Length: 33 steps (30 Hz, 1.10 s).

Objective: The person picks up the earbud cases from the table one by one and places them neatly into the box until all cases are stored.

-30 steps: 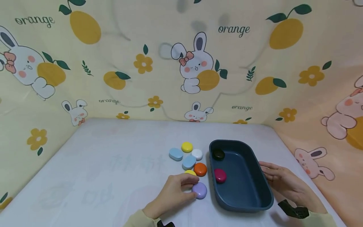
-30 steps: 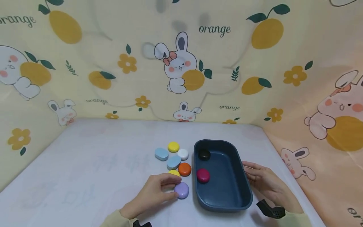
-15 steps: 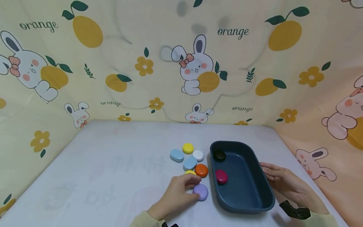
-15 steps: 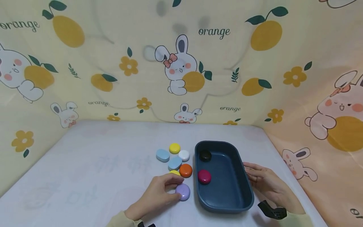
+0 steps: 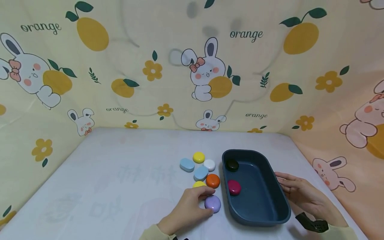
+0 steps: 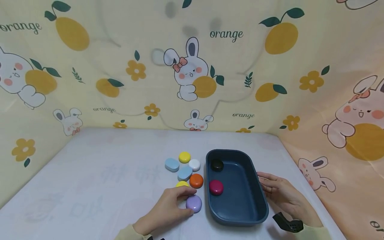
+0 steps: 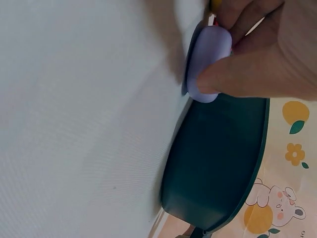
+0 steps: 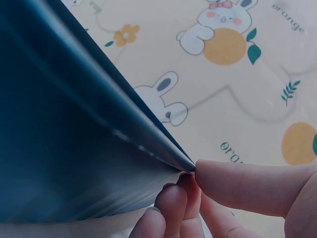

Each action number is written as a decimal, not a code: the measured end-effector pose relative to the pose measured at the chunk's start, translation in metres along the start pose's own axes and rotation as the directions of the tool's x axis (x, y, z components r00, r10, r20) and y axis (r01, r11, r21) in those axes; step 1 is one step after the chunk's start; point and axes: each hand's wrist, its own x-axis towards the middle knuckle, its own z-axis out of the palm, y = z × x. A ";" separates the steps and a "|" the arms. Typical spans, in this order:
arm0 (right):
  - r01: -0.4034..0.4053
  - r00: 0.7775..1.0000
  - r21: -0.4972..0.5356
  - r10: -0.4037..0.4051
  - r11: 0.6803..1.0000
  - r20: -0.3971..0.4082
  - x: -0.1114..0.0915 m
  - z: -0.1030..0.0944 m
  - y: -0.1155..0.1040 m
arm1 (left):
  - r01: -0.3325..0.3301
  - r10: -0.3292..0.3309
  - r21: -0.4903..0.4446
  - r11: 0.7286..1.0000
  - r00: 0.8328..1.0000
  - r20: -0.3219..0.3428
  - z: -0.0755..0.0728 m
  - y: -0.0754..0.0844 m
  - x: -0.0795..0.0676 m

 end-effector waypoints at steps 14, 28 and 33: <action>-0.015 0.997 -0.049 0.011 0.999 -0.073 -0.002 -0.001 0.006 | 0.023 -0.027 0.133 0.991 0.999 0.029 0.004 0.000 0.001; -0.017 0.996 -0.042 0.013 0.999 -0.083 -0.001 0.001 0.004 | 0.049 -0.060 0.214 0.976 0.997 0.049 0.007 0.004 0.003; -0.016 0.997 -0.049 0.013 0.999 -0.079 -0.001 0.003 0.002 | 0.036 -0.051 0.239 0.970 0.997 0.056 0.008 0.003 0.003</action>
